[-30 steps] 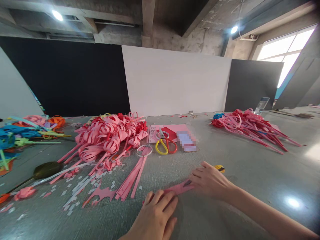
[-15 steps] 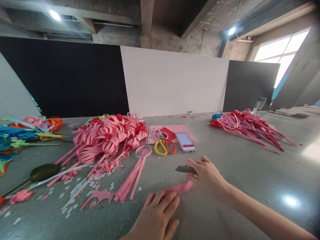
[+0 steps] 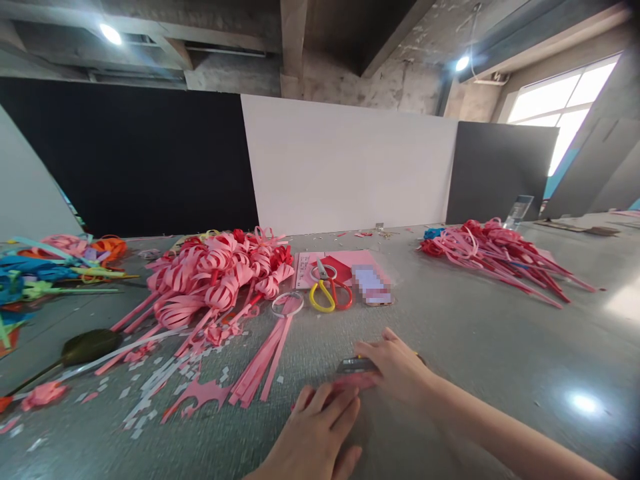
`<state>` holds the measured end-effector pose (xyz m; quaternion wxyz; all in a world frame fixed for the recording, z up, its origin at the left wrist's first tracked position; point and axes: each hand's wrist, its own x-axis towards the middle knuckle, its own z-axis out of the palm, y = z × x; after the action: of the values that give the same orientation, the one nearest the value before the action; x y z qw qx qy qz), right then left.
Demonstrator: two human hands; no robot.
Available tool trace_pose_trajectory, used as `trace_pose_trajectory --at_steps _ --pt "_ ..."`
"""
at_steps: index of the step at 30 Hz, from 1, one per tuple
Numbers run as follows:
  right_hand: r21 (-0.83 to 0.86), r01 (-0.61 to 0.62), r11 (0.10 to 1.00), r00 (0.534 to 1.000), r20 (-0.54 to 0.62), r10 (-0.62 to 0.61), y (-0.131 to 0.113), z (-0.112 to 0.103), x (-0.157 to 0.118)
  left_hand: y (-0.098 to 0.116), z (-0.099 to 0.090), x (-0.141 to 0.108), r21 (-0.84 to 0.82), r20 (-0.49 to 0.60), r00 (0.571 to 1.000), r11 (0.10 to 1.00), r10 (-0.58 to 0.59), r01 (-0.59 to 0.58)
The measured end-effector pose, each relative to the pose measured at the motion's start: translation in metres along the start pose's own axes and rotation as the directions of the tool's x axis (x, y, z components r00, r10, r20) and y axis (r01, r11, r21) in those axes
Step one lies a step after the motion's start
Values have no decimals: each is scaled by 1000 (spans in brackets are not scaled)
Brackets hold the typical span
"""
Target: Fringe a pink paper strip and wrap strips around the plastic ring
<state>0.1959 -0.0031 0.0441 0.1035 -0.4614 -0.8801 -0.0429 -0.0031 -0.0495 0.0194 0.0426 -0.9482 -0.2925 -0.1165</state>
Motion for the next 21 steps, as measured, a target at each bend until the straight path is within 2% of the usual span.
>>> trace_pose_trajectory --at_steps 8,12,17,21 --pt "7 25 1000 1000 0 -25 1 4 1 0 -1 1 31 20 1000 999 11 -12" --pt "28 17 999 999 -33 -16 1 0 0 1 2 -1 77 -46 999 997 19 -15" --pt "57 -43 997 969 -239 55 6 -18 0 2 8 0 128 -111 994 992 17 -3" --pt "-33 2 999 924 -382 -15 2 -26 -2 0 9 0 105 -99 995 994 10 1"
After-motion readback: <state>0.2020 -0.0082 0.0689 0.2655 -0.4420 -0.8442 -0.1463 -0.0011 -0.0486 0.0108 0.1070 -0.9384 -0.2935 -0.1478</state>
